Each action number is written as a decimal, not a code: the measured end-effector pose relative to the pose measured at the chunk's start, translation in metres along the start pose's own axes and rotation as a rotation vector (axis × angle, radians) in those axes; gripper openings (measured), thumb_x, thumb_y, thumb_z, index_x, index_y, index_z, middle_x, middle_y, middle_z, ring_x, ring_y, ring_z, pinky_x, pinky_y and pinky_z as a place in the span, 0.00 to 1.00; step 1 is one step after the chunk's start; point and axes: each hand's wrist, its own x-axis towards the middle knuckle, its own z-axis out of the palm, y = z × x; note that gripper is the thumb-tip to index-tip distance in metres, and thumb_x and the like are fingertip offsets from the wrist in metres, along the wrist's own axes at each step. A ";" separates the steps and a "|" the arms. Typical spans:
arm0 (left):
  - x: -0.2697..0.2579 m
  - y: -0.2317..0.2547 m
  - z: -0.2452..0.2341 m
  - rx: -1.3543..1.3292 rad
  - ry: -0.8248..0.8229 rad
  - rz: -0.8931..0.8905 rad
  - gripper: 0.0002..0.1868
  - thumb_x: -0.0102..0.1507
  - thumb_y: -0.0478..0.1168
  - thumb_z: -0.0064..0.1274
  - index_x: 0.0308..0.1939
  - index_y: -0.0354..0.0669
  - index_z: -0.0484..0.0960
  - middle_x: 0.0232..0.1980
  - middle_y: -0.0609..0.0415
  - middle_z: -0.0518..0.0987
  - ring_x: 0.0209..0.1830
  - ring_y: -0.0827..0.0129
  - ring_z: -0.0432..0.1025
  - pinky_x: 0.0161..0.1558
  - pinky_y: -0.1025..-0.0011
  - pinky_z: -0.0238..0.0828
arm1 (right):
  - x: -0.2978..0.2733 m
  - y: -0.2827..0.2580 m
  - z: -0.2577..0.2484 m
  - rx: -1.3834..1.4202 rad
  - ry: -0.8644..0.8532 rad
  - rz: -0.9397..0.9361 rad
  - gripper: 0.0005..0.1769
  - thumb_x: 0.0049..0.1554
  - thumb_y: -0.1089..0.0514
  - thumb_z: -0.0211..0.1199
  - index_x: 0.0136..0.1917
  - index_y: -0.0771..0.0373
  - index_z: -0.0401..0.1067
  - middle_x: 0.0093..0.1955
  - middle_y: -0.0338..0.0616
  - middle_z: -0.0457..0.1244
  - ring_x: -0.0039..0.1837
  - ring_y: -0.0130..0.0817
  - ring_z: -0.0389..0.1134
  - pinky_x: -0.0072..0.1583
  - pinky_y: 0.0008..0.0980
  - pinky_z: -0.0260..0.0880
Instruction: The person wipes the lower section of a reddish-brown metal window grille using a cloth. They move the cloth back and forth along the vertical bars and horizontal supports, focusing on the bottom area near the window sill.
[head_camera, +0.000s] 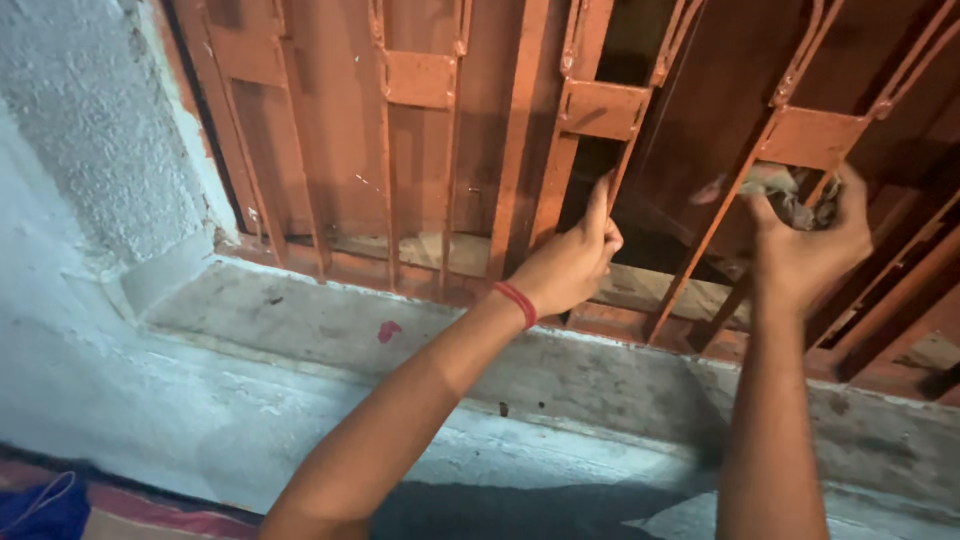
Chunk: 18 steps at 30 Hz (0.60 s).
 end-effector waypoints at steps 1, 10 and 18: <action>-0.001 -0.001 0.001 -0.005 0.018 0.022 0.46 0.68 0.33 0.45 0.80 0.39 0.28 0.49 0.46 0.80 0.45 0.50 0.79 0.48 0.57 0.74 | 0.003 0.008 -0.004 0.136 -0.088 0.151 0.26 0.57 0.68 0.79 0.66 0.69 0.72 0.59 0.48 0.70 0.58 0.41 0.72 0.62 0.38 0.74; -0.006 0.005 0.008 -0.024 0.071 0.053 0.48 0.68 0.34 0.47 0.80 0.41 0.27 0.52 0.44 0.79 0.44 0.48 0.79 0.49 0.56 0.75 | 0.016 0.011 -0.048 0.940 -0.592 0.665 0.24 0.59 0.58 0.66 0.66 0.65 0.66 0.51 0.48 0.69 0.54 0.40 0.73 0.56 0.39 0.75; -0.006 0.011 0.006 -0.068 0.015 0.015 0.55 0.67 0.43 0.53 0.80 0.37 0.23 0.51 0.46 0.76 0.35 0.64 0.79 0.42 0.66 0.79 | 0.014 0.025 -0.015 0.589 -0.357 0.752 0.14 0.58 0.66 0.59 0.58 0.70 0.66 0.42 0.49 0.63 0.41 0.45 0.66 0.41 0.43 0.71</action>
